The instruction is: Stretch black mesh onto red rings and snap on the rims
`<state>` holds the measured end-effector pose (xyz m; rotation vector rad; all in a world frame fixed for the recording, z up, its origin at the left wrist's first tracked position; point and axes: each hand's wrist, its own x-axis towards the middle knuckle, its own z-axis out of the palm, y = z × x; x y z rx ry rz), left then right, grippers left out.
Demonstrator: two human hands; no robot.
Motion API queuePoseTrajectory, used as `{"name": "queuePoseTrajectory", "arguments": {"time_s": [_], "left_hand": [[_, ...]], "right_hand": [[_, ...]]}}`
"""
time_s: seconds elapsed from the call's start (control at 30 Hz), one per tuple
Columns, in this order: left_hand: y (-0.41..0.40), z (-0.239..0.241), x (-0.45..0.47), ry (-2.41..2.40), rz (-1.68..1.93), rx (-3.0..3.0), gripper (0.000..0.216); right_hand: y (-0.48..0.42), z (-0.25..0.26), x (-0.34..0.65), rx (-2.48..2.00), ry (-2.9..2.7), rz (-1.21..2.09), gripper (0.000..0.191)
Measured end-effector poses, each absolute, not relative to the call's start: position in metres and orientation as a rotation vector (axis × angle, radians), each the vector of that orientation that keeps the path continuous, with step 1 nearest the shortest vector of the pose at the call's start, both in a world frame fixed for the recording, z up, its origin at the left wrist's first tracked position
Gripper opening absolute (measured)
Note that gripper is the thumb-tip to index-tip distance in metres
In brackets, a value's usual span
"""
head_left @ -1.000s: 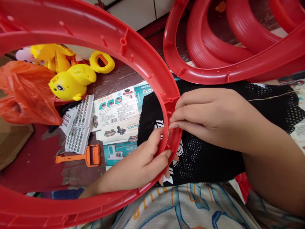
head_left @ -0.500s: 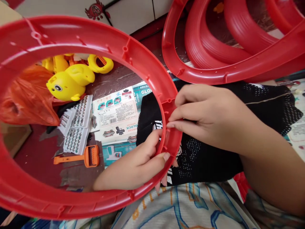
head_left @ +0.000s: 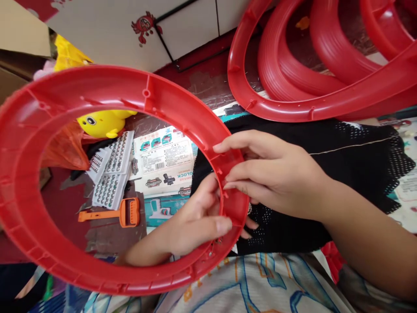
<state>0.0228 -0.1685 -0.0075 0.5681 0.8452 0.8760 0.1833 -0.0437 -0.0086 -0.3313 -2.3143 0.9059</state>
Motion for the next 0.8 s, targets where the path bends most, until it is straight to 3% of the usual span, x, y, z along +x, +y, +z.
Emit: {"name": "queuePoseTrajectory", "arguments": {"time_s": [0.2,0.4,0.8], "left_hand": [[-0.164,-0.015,0.030,0.922,0.982,0.500,0.039],[-0.161,-0.015,0.029,0.876,0.904,0.440,0.040],[-0.164,-0.007,0.033,0.970,0.848,0.464,0.026]], "right_hand": [[-0.045,-0.007,0.187,-0.332,-2.473,0.614,0.023],[-0.036,0.004,0.197,-0.343,-2.595,0.126,0.024],[-0.032,0.003,0.194,-0.142,-2.559,0.507,0.026]]}}
